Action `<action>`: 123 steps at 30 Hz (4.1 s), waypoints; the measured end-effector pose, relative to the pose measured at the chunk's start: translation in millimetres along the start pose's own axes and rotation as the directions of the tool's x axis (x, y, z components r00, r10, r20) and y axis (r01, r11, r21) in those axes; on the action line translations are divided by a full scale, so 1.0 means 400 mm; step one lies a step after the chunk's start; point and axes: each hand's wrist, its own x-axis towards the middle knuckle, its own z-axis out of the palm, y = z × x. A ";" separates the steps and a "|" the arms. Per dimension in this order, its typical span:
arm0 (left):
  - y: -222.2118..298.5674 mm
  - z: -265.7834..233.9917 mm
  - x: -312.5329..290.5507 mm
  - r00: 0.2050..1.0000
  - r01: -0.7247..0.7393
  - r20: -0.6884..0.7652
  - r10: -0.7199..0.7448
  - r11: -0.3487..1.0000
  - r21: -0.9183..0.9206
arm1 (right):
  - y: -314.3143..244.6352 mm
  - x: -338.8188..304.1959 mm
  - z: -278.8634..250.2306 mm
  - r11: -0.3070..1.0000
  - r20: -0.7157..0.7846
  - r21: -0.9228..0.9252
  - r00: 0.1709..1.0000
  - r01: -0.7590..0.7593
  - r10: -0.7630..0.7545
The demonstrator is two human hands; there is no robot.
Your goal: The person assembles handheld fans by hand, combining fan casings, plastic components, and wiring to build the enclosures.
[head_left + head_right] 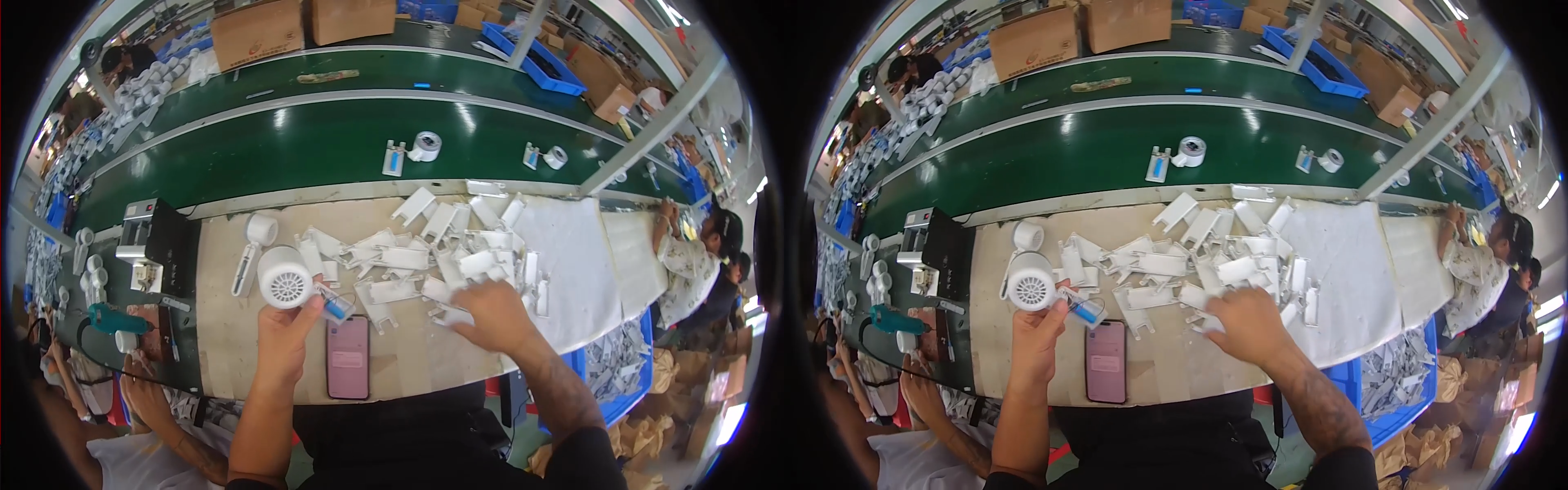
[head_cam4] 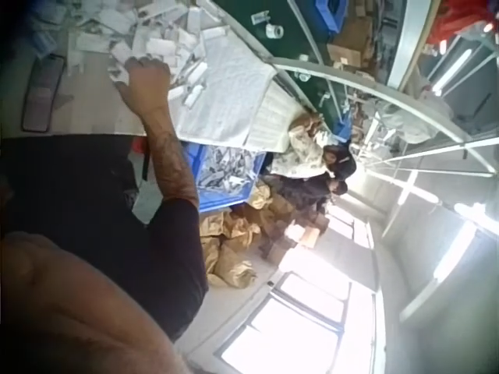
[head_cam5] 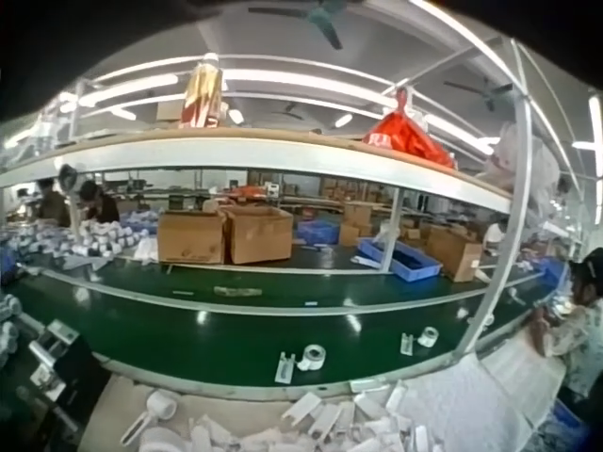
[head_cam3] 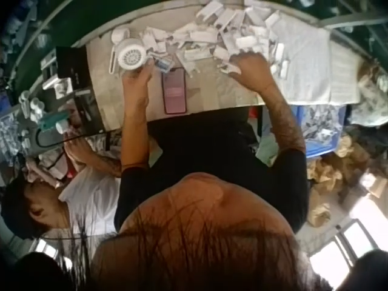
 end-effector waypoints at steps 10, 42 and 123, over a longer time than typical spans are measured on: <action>-0.015 0.073 0.009 0.992 0.091 0.113 -0.064 0.962 -0.256 | -0.032 -0.067 0.026 0.994 -0.454 0.068 0.890 0.082 -0.043; -0.012 0.197 -0.045 0.996 -0.048 0.065 0.056 0.991 -0.126 | -0.207 0.069 0.040 0.957 -0.758 0.137 0.649 0.257 -0.066; 0.094 0.121 -0.047 0.922 0.252 0.344 -0.179 0.951 -0.180 | -0.135 0.169 -0.131 0.113 -0.172 0.976 0.976 0.188 -0.137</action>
